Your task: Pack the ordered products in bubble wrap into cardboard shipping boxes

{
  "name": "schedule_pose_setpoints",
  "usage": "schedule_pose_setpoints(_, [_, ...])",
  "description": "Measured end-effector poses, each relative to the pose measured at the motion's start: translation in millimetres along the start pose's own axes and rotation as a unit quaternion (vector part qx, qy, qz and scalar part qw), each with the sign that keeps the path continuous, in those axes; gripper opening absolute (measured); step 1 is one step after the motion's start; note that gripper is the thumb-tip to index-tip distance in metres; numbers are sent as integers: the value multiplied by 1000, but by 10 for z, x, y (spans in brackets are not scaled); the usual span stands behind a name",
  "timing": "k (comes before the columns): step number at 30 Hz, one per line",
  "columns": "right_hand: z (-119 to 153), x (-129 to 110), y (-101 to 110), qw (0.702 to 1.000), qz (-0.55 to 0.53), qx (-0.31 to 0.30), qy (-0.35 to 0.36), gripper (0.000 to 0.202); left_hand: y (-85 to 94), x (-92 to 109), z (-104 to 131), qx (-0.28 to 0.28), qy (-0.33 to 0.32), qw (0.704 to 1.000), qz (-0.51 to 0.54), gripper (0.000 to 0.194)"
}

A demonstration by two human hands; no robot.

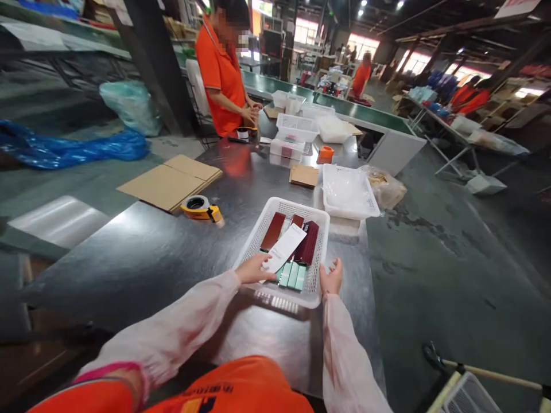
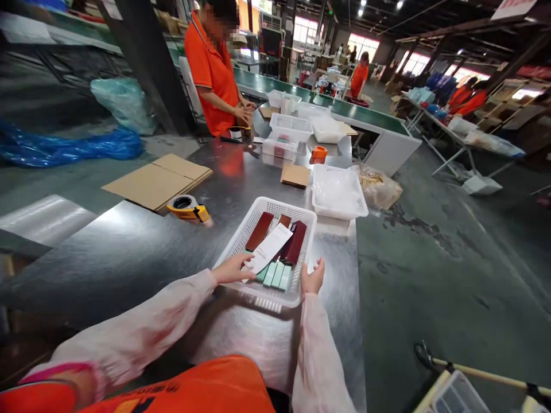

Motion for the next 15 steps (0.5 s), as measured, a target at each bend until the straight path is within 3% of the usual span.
schedule_pose_setpoints(2, [274, -8, 7, 999, 2, 12, 51, 61, 111, -49, -320, 68, 81, 994, -24, 57])
schedule_pose_setpoints(4, [609, 49, 37, 996, -1, -15, 86, 50, 112, -100, -545, 89, 129, 987, -31, 56])
schedule_pose_setpoints(7, [998, 186, 59, 995, -30, -94, 25, 41, 68, -140, -686, 95, 131, 987, 10, 43])
schedule_pose_setpoints(10, [1160, 182, -1, 983, -76, -159, -58, 40, 82, -63, -578, 123, 95, 985, 72, 31])
schedule_pose_setpoints(15, [1200, -167, -265, 952, -135, -245, -127, 51, 75, 317, -14, 178, 6, 965, 191, 38])
Point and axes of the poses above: each hand's wrist, its own z-axis away from the middle knuckle, its own y-axis out of the back of the hand, x = y × z, the point moved 4 cm from there along -z, towards the middle knuckle, and after that the axes turned 14 degrees about -y, right-handed, at the moved point
